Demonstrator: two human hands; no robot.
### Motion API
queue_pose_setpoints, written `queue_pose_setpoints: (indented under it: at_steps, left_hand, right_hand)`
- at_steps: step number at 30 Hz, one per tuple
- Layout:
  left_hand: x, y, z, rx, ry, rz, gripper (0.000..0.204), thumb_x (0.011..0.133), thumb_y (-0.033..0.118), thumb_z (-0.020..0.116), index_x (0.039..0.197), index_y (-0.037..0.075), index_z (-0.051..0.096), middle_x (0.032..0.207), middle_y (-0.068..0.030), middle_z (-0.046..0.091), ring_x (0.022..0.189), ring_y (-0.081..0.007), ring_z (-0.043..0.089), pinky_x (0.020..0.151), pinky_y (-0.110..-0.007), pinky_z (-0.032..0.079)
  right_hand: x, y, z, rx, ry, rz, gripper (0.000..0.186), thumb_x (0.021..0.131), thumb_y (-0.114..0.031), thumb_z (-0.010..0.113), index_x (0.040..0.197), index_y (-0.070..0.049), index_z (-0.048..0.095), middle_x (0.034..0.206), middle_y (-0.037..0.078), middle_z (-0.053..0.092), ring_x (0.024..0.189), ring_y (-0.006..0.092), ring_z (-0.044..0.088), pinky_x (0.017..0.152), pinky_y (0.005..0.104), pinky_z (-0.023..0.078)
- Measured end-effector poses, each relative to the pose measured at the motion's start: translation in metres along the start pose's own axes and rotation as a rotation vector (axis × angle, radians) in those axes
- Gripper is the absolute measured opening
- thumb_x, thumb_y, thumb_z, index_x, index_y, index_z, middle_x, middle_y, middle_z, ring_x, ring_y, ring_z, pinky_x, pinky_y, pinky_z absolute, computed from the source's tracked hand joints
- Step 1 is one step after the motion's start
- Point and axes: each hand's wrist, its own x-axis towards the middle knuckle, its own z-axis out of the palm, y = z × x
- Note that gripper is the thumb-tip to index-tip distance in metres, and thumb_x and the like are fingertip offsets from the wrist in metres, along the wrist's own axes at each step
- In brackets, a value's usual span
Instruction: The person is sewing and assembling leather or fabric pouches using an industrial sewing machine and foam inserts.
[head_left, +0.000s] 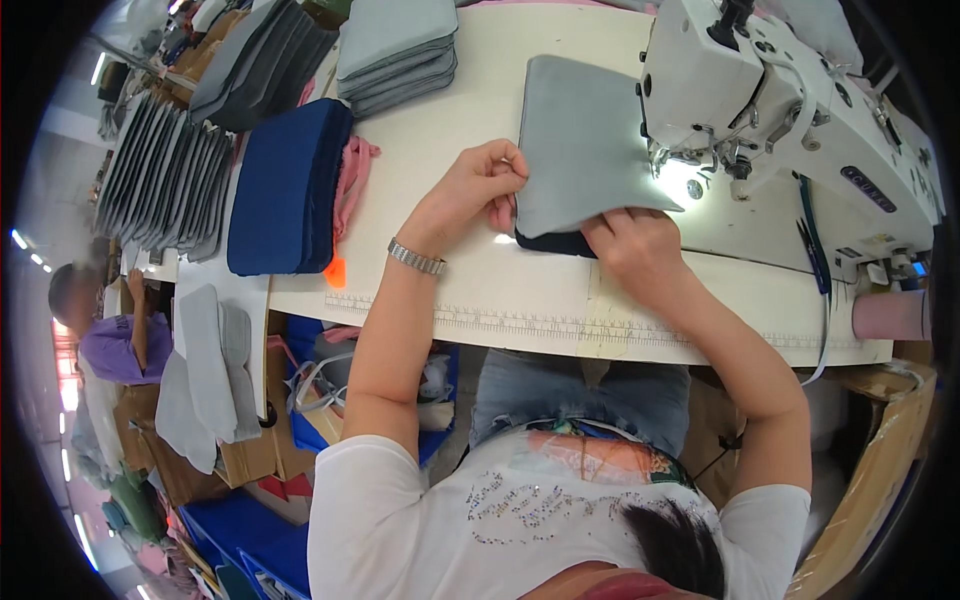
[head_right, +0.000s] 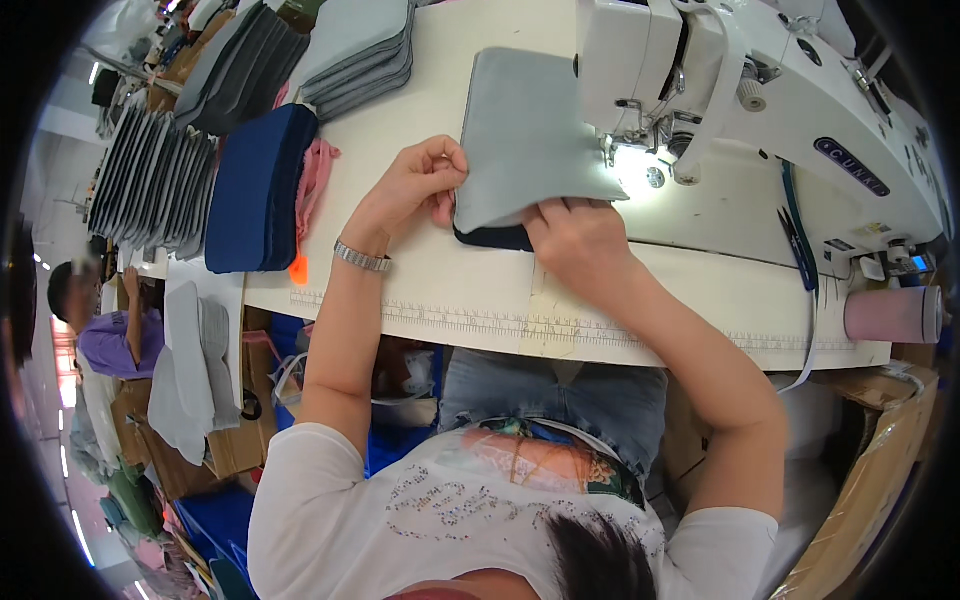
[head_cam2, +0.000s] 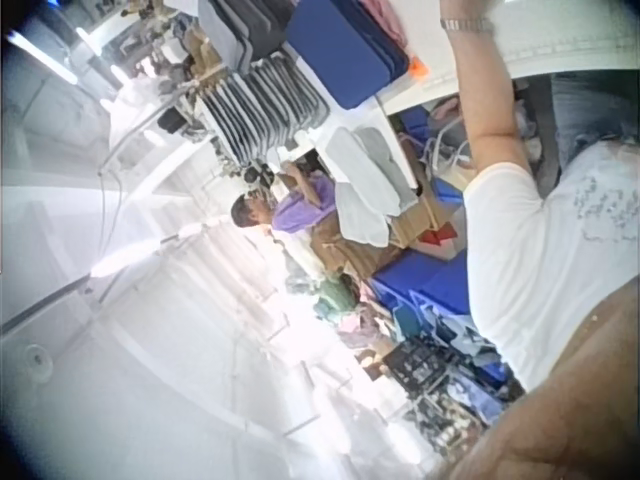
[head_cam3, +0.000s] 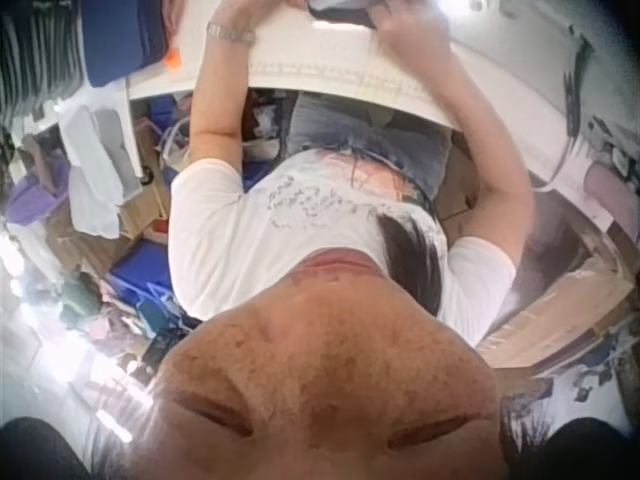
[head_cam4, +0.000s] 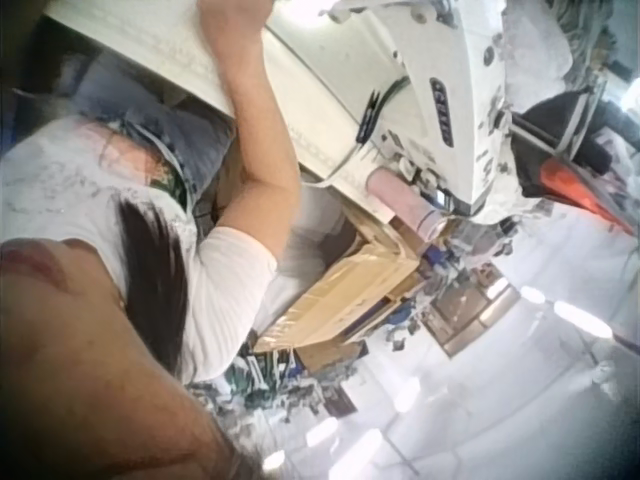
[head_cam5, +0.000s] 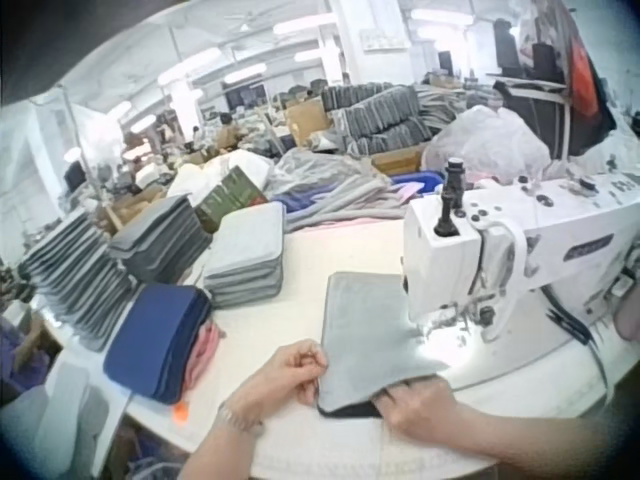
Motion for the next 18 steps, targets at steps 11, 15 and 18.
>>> queue_pose_setpoints:
  at_steps: [11, 15, 18]
  left_hand:
    - [-0.006, 0.006, 0.021, 0.767, 0.361, 0.246, 0.027, 0.082, 0.009, 0.065, 0.108, 0.006, 0.062, 0.08, -0.0047, 0.064, 0.08, -0.0165, 0.066, 0.066, -0.03, 0.052]
    - [-0.007, 0.013, 0.074, 1.142, -0.014, 0.819, 0.041, 0.073, 0.006, 0.065, 0.114, 0.008, 0.063, 0.115, -0.0094, 0.062, 0.11, -0.0281, 0.057, 0.088, -0.037, 0.047]
    - [0.004, 0.008, 0.095, 1.257, -0.152, 0.802, 0.046, 0.071, 0.005, 0.066, 0.117, 0.008, 0.063, 0.126, -0.0094, 0.059, 0.116, -0.0302, 0.053, 0.095, -0.038, 0.044]
  right_hand:
    - [-0.045, 0.02, -0.044, 0.279, -0.1, 0.195, 0.022, 0.074, -0.013, 0.069, 0.095, -0.008, 0.069, 0.097, 0.004, 0.064, 0.093, 0.025, 0.063, 0.082, 0.0361, 0.051]
    - [-0.068, 0.031, -0.046, 0.292, -0.042, 0.138, 0.024, 0.071, -0.011, 0.067, 0.095, -0.007, 0.069, 0.097, 0.005, 0.066, 0.096, 0.0243, 0.064, 0.083, 0.0367, 0.051]
    - [-0.07, 0.03, -0.044, 0.285, -0.037, 0.098, 0.026, 0.07, -0.01, 0.063, 0.095, -0.007, 0.069, 0.104, 0.005, 0.066, 0.1, 0.0231, 0.063, 0.082, 0.0367, 0.051]
